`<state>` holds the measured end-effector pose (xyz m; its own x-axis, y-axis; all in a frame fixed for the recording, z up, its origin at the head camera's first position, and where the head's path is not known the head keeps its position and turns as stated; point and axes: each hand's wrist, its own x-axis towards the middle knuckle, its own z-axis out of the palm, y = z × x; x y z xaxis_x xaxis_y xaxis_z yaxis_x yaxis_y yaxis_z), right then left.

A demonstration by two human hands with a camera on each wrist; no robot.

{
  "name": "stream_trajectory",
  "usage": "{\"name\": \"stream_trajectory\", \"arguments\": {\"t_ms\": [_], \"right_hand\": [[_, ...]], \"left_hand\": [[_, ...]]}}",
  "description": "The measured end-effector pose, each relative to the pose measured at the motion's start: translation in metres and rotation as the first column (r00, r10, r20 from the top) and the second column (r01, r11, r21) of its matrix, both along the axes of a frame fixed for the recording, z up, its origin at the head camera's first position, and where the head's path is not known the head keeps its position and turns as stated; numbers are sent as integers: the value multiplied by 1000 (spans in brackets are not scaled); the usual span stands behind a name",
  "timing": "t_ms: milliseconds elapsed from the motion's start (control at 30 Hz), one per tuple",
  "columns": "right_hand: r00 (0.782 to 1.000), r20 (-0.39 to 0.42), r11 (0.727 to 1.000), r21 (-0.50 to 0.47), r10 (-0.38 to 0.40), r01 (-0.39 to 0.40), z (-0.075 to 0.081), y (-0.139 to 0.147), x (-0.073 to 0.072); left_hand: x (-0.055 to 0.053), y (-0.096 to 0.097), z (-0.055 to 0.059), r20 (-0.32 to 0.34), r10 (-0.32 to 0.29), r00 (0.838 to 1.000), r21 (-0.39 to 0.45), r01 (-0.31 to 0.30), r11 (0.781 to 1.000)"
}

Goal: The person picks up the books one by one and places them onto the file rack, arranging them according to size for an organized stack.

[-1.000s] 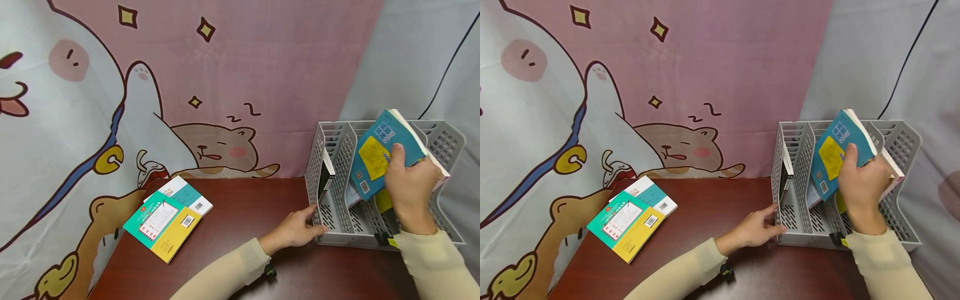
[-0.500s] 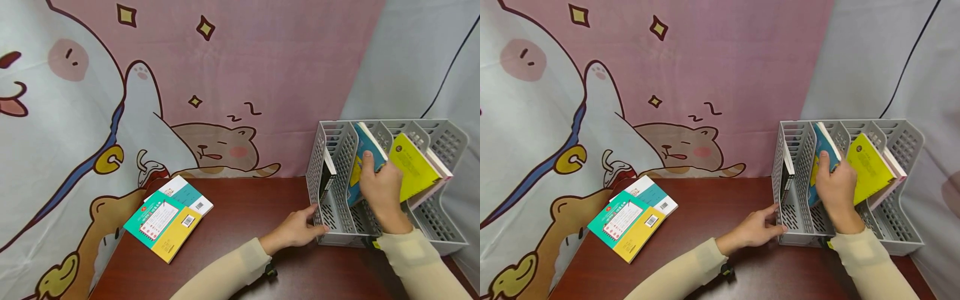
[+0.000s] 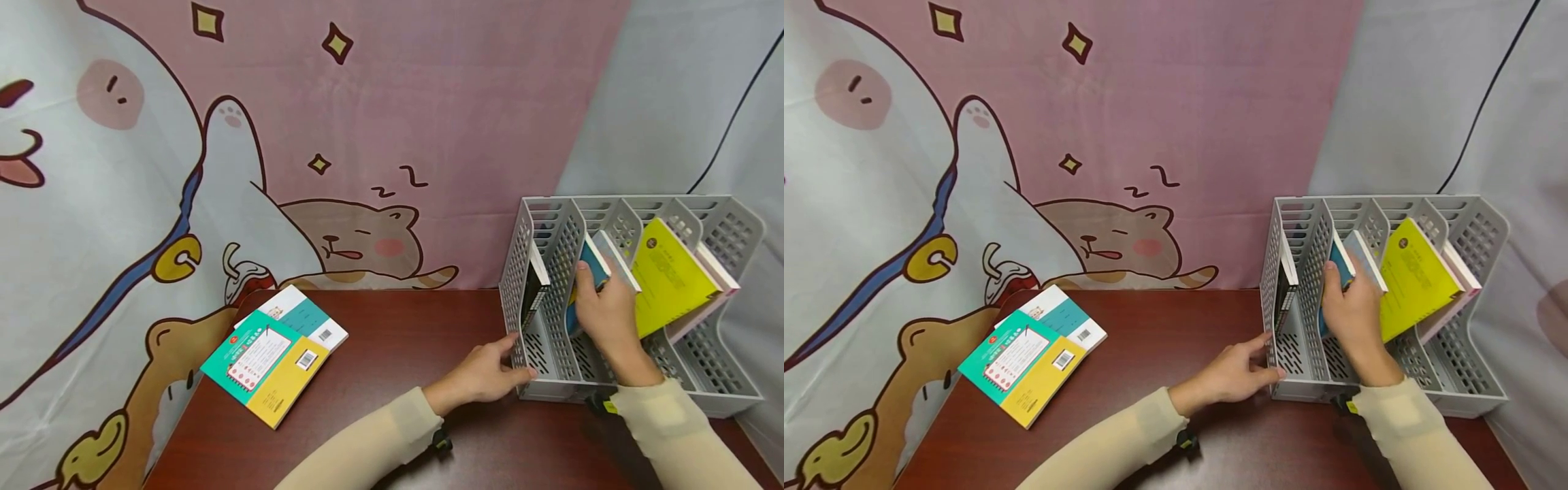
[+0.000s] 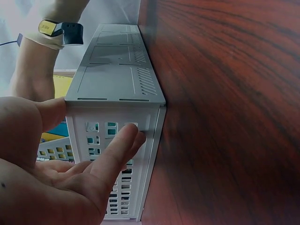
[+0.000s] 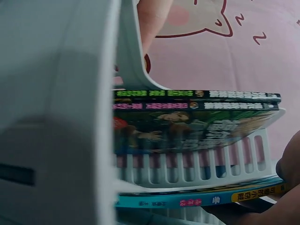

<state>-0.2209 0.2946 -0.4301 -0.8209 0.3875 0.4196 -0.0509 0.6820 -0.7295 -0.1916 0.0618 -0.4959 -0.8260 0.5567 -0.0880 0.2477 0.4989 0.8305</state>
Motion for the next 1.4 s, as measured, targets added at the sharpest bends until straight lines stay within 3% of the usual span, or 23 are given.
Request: {"name": "stream_trajectory", "arguments": {"t_ms": [167, 467, 700, 867, 933, 1033, 1100, 1233, 1300, 1400], "right_hand": [[997, 49, 998, -31, 55, -54, -7, 1, 0], [992, 50, 992, -57, 115, -112, -17, 1, -4], [993, 53, 992, -64, 110, -106, -24, 0, -4], [995, 56, 994, -79, 81, -77, -19, -1, 6], [999, 15, 995, -93, 48, -46, -13, -4, 13], [991, -135, 993, -119, -6, -11, -1, -12, 23], [970, -241, 992, -129, -31, 0, 7, -16, 29], [907, -419, 996, -92, -39, 0, 17, -20, 37], [883, -468, 997, -70, -23, -12, 18, -21, 41], [876, -481, 998, -30, 34, -55, 17, -24, 50]], "left_hand": [[-1, 0, 0, -1, -6, 1000, 5, 6, 1000], [-1, 0, 2, 5, -6, 1000, 9, 6, 1000], [-1, 0, 2, 1, -7, 1000, 4, 7, 1000], [0, 1, 1, 10, -8, 1000, -4, 8, 1000], [1, 1, 1, 11, -8, 1000, -1, 8, 1000], [1, 2, 0, 15, -3, 1000, 10, 2, 1000], [1, 1, -1, 22, -1, 1000, 17, 1, 1000], [0, -3, -2, 25, 4, 1000, 18, -4, 1000], [0, -4, -2, 11, 5, 1000, 19, -6, 1000], [-1, -7, 0, -11, 9, 1000, 33, -9, 999]]}}
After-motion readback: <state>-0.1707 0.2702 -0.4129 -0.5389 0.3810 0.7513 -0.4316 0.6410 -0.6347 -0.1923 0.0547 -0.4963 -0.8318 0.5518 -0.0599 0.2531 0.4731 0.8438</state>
